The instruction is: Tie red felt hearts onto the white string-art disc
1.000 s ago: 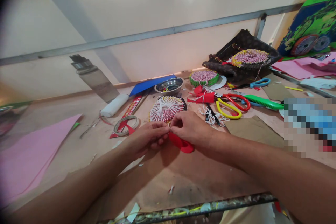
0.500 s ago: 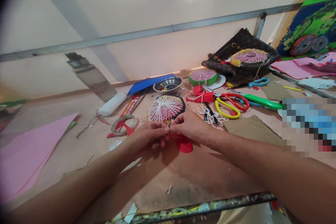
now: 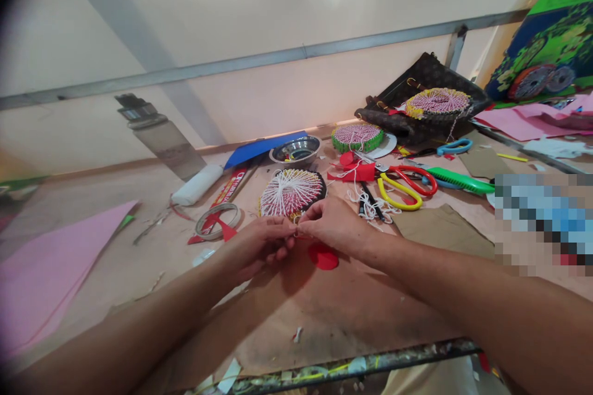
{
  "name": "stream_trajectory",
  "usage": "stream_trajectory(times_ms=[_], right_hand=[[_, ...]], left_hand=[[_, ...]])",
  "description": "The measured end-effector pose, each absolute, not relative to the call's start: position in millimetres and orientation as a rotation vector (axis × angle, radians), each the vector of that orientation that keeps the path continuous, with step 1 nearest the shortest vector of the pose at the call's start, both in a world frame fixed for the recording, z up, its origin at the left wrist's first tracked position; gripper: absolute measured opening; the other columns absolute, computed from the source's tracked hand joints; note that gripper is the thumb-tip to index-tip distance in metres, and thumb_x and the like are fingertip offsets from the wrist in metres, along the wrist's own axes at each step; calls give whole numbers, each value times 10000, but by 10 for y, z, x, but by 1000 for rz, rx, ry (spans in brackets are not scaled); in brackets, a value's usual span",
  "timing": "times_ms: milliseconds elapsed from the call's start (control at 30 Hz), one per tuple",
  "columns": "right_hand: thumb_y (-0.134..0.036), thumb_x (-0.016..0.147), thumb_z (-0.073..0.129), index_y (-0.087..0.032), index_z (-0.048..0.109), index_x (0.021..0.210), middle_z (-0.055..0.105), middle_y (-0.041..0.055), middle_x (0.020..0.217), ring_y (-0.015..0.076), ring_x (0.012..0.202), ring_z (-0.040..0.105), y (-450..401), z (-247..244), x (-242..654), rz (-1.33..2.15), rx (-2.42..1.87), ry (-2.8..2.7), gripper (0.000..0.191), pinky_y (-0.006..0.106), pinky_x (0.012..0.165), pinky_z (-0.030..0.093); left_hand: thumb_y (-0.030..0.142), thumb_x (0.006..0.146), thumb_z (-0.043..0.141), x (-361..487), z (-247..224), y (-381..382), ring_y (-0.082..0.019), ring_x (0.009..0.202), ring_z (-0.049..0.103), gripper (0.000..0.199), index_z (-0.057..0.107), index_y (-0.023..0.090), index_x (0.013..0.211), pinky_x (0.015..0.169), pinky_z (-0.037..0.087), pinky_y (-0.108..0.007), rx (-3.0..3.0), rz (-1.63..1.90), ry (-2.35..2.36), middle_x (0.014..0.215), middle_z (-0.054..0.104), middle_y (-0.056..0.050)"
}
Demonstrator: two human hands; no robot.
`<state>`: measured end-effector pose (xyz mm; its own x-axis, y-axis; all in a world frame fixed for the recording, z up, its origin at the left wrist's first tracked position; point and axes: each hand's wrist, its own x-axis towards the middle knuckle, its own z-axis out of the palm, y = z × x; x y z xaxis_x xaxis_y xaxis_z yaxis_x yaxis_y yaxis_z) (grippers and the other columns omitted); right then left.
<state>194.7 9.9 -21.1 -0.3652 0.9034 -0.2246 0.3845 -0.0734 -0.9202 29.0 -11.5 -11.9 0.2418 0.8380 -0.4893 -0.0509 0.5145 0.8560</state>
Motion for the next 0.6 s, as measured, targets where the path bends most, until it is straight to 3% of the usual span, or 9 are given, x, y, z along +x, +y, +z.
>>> stream_trajectory(times_ms=[233,600], right_hand=[[-245,728,583,-169,714,800,704,6,730,93,618,583,43,-77,1950,1120,-1350,-1934,168,192,539,403],[-137,732,544,-177,726,779,715,10,766,100,673,613,28,-79,1961,985,-1289,-2003,192,199,610,436]], left_hand=[[64,787,534,285,-142,-91,-60,407,522,171,611,87,637,350,372,-110,770,753,1089,525,587,-36],[76,820,535,270,-159,-89,-105,531,610,155,663,29,747,461,491,-156,693,766,1030,654,635,-93]])
